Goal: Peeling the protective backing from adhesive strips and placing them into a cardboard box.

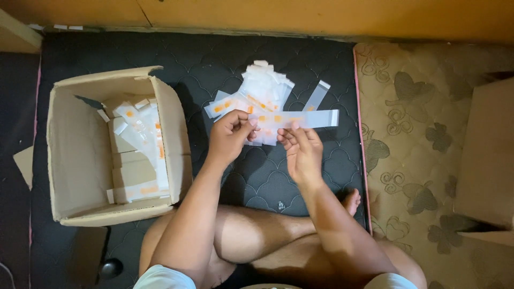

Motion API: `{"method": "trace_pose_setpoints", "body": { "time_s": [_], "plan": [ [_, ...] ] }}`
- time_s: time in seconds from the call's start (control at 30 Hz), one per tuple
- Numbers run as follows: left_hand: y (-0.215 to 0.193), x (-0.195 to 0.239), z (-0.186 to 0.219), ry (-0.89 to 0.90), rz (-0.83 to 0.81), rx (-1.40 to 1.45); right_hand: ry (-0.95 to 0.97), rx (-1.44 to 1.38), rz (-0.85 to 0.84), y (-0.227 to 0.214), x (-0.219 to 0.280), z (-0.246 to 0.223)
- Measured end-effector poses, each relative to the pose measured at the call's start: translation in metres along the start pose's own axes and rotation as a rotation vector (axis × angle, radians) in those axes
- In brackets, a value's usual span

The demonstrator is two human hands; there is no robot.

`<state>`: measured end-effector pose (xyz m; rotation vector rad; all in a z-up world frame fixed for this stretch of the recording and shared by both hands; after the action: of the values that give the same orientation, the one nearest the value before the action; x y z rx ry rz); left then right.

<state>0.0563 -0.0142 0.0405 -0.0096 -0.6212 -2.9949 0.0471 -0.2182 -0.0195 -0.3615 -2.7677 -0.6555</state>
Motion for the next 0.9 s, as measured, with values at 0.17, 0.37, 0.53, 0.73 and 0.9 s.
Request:
{"method": "trace_pose_setpoints", "body": {
  "time_s": [0.17,0.37,0.53,0.73,0.9],
  "plan": [
    [-0.021,-0.006,-0.005,-0.003,0.057,0.021,-0.046,-0.010,0.060,-0.013,-0.010,-0.023],
    [-0.024,-0.004,0.008,0.026,0.082,-0.002,-0.131,0.042,0.098,-0.022,-0.015,-0.049],
    [-0.022,-0.004,0.012,0.035,0.086,-0.012,-0.144,0.049,0.096,-0.021,-0.015,-0.052],
    [-0.020,-0.002,0.024,0.093,0.080,-0.004,-0.201,0.103,0.088,-0.024,-0.019,-0.057],
    [-0.028,-0.005,0.016,0.175,0.103,0.048,-0.194,0.117,0.062,-0.031,-0.026,-0.056]
  ]
}}
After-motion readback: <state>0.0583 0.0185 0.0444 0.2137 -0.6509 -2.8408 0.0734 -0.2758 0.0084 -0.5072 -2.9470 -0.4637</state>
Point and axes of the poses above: each hand's wrist, its own x-axis away from the middle knuckle, its own y-axis out of the palm, z = x × y, the point moved 7 cm from there along -x, towards the middle knuckle, and after that the axes turned 12 degrees about x, right-handed, at the moved point
